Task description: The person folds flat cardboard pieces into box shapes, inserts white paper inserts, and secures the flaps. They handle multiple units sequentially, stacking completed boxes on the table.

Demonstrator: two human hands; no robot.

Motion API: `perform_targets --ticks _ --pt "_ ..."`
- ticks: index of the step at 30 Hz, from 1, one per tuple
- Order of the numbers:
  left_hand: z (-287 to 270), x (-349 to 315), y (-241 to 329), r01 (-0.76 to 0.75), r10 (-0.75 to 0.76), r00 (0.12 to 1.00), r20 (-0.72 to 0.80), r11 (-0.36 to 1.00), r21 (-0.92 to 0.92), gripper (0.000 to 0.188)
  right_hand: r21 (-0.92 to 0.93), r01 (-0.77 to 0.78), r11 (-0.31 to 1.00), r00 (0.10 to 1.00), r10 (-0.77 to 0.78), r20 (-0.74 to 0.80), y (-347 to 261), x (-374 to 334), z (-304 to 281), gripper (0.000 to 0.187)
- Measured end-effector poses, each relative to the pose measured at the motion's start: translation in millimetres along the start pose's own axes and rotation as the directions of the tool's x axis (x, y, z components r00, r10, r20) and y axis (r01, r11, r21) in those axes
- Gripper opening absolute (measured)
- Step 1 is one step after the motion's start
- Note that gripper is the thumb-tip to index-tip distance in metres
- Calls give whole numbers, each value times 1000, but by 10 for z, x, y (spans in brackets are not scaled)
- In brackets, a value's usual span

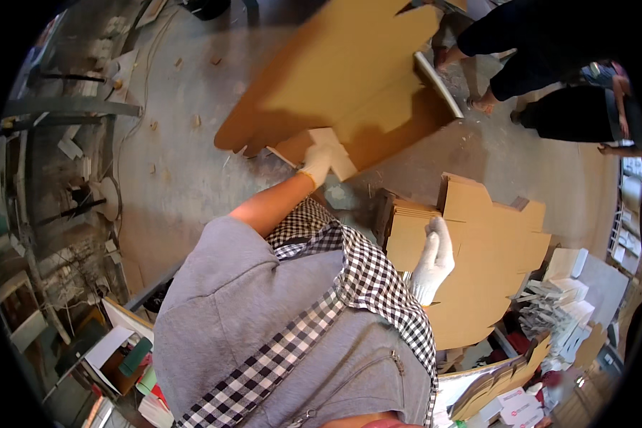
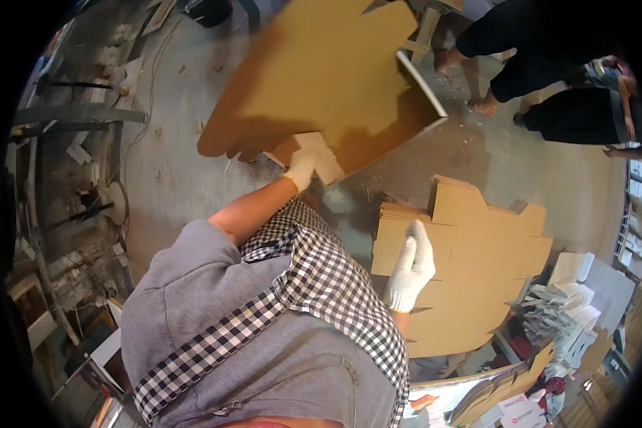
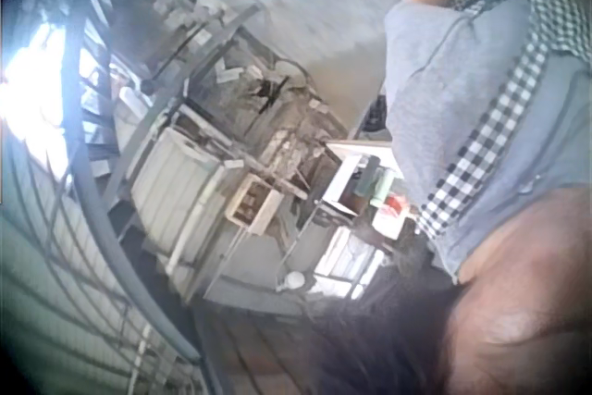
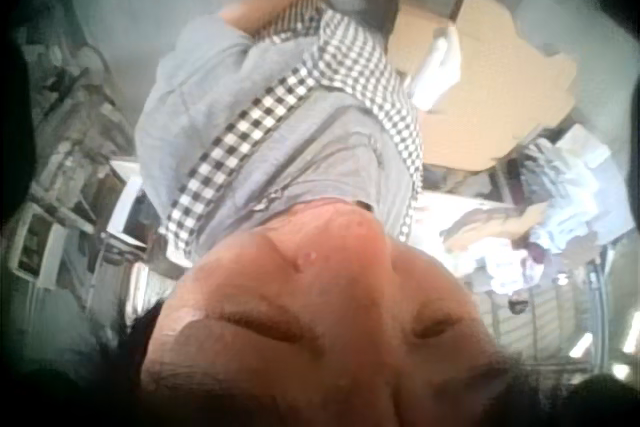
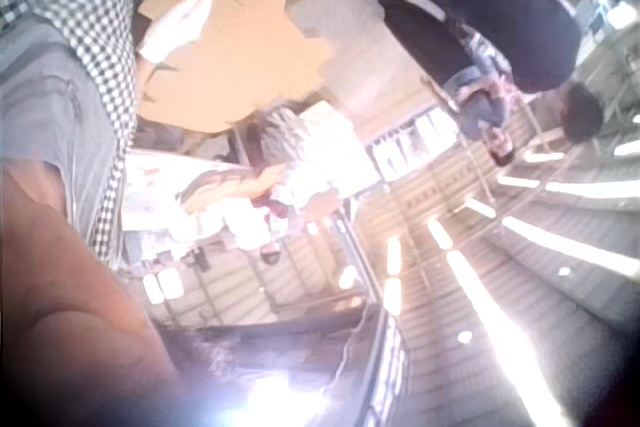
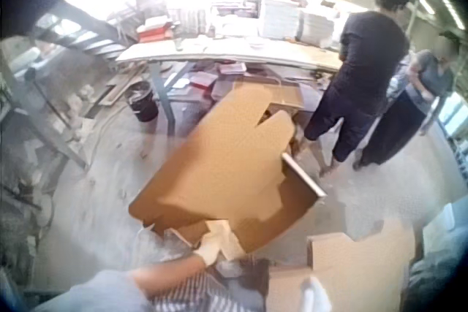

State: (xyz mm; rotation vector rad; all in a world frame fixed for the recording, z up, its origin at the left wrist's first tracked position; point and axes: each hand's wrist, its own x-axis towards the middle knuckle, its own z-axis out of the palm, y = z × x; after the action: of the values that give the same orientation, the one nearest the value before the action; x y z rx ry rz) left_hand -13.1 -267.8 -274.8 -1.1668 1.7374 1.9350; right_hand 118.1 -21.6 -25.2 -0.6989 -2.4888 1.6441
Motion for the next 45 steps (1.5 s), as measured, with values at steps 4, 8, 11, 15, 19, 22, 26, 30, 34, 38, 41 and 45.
perform_targets --ticks 4,8,11,15,19,22,26,30,34,38,41,45 --pt "-746 939 -756 -120 87 967 -241 985 -126 33 -161 69 985 984 -40 171 -2 74 363 33" --pt "-1040 1075 -597 15 -1 956 -293 999 44 39 -282 13 959 960 68 272 162 141 560 33" --pt "-1352 1698 -1162 106 -84 940 -331 993 51 41 -293 -124 948 938 209 276 258 221 717 32" --pt "-1383 2029 -1510 3 -132 889 -438 959 -283 28 -313 -229 922 906 319 279 569 420 1009 32" --pt "-1168 1855 -1334 64 -185 849 -495 966 -251 24 -366 -329 871 857 438 271 559 303 829 33" --pt "-1135 2215 -1423 34 -131 862 -490 979 -201 26 -345 -384 856 843 478 248 628 331 899 33" --pt "-1429 2837 -2053 0 -236 874 -424 874 -486 33 -409 -221 885 877 364 313 717 319 908 30" --pt "-1436 3037 -2140 272 -269 832 -485 960 -64 41 -462 -66 884 901 251 352 785 333 958 29" --pt "-1518 3201 -2314 350 -426 815 -393 902 -253 42 -455 58 888 902 149 406 881 363 988 31" --pt "-1279 2840 -1869 482 -556 788 -265 824 -297 41 -421 -16 907 900 196 390 914 294 978 33" --pt "-1325 2713 -1864 457 -466 846 -259 884 -96 32 -365 -112 924 897 252 363 794 293 945 30" --pt "-755 2011 -1145 358 -308 903 -298 924 132 37 -313 -137 940 943 220 248 645 233 896 28"
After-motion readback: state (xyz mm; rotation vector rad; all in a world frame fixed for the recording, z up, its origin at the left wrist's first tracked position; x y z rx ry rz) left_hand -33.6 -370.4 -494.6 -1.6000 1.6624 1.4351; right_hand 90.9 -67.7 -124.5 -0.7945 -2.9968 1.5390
